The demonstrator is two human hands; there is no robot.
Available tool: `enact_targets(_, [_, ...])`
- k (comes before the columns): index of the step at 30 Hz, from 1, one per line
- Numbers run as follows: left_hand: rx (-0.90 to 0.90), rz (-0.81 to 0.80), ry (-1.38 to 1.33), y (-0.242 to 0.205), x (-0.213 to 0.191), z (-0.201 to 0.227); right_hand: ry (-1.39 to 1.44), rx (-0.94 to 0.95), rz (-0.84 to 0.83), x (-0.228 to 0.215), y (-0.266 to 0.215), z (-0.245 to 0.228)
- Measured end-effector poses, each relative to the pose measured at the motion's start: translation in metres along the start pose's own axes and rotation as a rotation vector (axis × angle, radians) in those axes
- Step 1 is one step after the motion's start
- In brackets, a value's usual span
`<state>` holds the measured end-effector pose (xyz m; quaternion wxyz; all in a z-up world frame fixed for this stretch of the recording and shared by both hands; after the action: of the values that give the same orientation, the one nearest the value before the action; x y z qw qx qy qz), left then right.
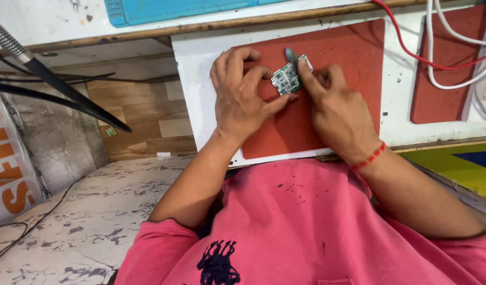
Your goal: The person cleans a small electronic circuit board using a toothbrush and a hot air gun. They repeatedly scrub the board's surface with the toothbrush and apply heat from the hot air gun to assist in the cleaning process.
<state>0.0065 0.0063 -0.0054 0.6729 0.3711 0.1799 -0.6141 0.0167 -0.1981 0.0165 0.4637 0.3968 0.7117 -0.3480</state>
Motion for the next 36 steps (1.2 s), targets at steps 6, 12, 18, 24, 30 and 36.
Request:
enact_targets(6, [-0.011,-0.015,-0.004,-0.002,-0.001,-0.005,0.049,-0.022,0.058,-0.004,-0.014,-0.001])
enact_targets(12, [0.002,0.018,-0.027,0.001,-0.002,-0.001,0.036,-0.016,0.018,-0.007,-0.009,0.001])
enact_targets(18, [0.024,0.02,0.005,0.001,-0.004,0.0,0.036,-0.048,0.06,-0.008,-0.01,0.004])
enact_targets(24, [0.036,0.022,0.036,0.0,-0.001,0.0,0.015,-0.057,0.069,-0.005,-0.009,0.008])
enact_targets(30, [0.04,-0.049,-0.011,-0.001,-0.003,-0.007,0.03,-0.039,0.052,-0.006,-0.015,0.011])
enact_targets(36, [0.007,-0.101,-0.091,0.004,-0.009,-0.007,-0.039,-0.121,-0.087,-0.008,-0.005,-0.006])
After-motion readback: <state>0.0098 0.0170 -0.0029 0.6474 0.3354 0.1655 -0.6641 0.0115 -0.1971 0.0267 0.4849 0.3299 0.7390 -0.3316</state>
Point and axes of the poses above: each hand's wrist, its own y-axis towards the middle knuckle, its own x-axis out of the palm, z = x × y, the point moved 1 cm from there along y, towards the middle knuckle, and after that the axes turned 4 degrees about -y, right-handed, at the moved point
